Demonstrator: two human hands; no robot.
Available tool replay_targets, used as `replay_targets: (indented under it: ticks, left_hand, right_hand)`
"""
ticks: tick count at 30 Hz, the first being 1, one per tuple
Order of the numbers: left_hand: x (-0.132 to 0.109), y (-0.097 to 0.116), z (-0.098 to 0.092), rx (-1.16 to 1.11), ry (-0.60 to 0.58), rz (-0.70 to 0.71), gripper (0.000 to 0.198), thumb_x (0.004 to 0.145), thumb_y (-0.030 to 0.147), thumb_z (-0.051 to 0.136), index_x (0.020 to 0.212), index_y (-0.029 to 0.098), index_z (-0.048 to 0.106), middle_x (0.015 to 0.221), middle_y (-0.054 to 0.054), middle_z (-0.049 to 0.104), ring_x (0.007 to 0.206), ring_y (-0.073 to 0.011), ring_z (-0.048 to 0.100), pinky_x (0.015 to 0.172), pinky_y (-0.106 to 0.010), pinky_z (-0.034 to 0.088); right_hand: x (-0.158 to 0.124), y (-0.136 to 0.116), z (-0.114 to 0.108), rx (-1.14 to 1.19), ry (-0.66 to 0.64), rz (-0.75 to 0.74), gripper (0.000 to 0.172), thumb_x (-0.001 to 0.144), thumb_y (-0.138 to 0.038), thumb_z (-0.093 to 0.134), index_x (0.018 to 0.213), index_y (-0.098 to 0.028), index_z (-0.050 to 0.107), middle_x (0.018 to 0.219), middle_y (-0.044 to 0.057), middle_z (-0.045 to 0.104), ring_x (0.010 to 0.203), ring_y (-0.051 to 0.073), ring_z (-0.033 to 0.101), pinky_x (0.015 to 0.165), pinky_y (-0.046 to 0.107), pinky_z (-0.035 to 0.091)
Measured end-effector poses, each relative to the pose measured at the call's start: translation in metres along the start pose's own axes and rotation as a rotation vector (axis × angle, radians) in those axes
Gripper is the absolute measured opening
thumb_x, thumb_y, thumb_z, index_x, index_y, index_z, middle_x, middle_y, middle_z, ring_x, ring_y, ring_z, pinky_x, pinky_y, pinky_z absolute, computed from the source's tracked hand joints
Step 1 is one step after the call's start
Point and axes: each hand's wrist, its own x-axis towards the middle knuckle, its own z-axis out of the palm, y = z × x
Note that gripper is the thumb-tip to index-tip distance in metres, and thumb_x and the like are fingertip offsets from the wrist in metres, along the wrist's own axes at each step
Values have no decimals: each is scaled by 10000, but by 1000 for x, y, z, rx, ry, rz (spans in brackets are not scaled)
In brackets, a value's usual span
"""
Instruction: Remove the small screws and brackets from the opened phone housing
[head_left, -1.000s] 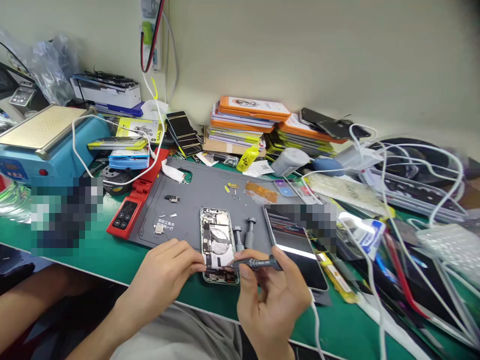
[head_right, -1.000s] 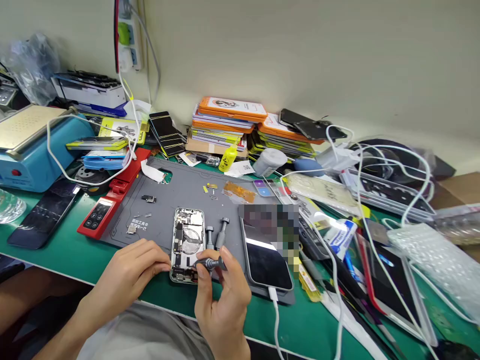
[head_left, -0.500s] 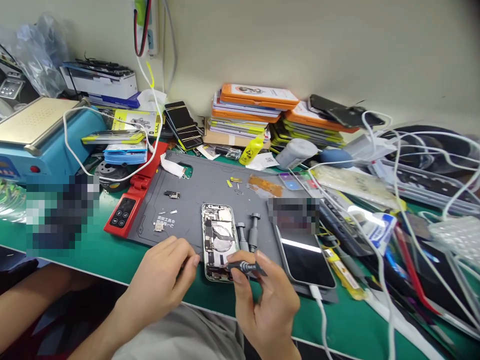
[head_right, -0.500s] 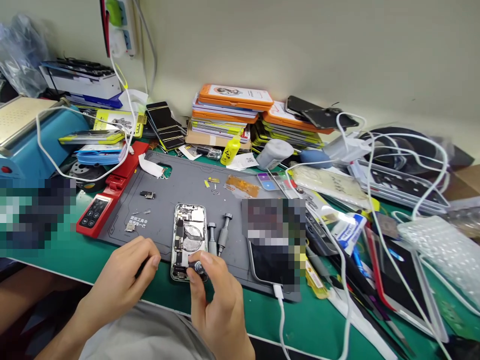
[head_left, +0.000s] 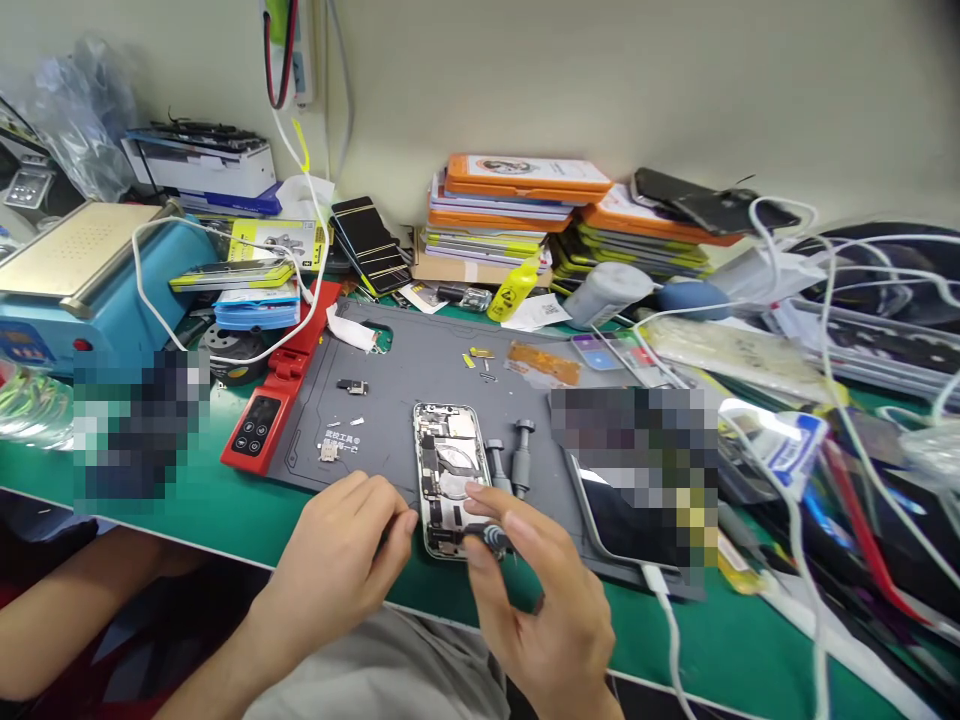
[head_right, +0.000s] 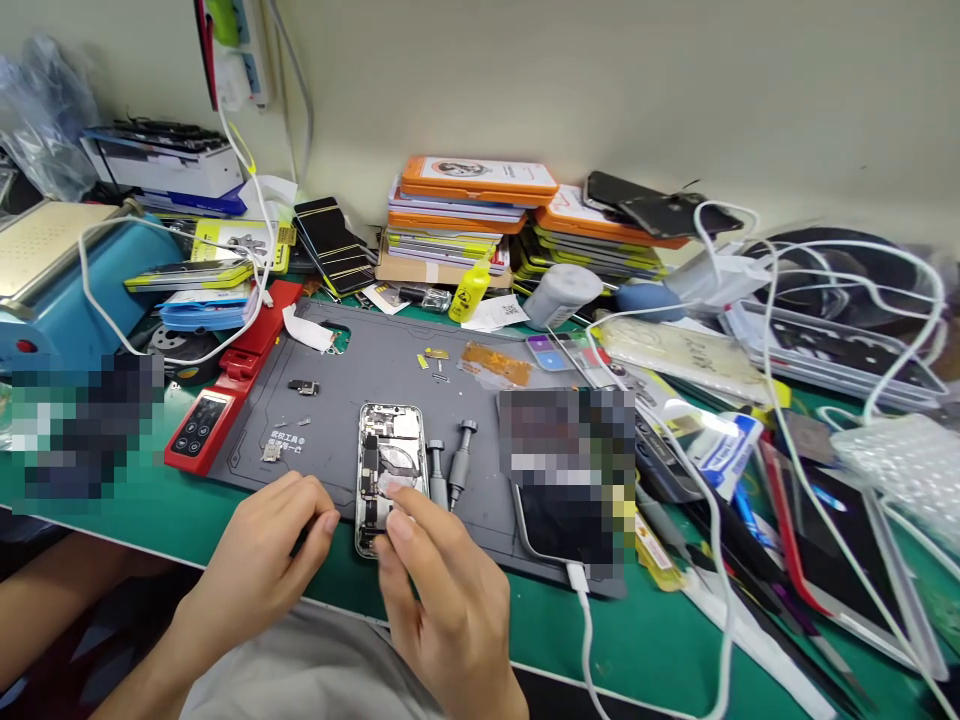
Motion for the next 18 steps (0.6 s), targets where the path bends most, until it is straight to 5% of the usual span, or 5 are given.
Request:
replay_targets:
  ticks: [18]
  left_hand:
    - [1, 1, 0, 34, 2, 13, 341, 1233, 297, 468, 908, 232, 550, 815, 21, 671, 709, -170, 572, 655, -312, 429]
  right_hand:
    - [-8, 1, 2, 30, 110, 57, 658, 1060, -53, 574, 1696, -195, 484, 1288, 177, 815, 1128, 280, 849, 880, 449, 756]
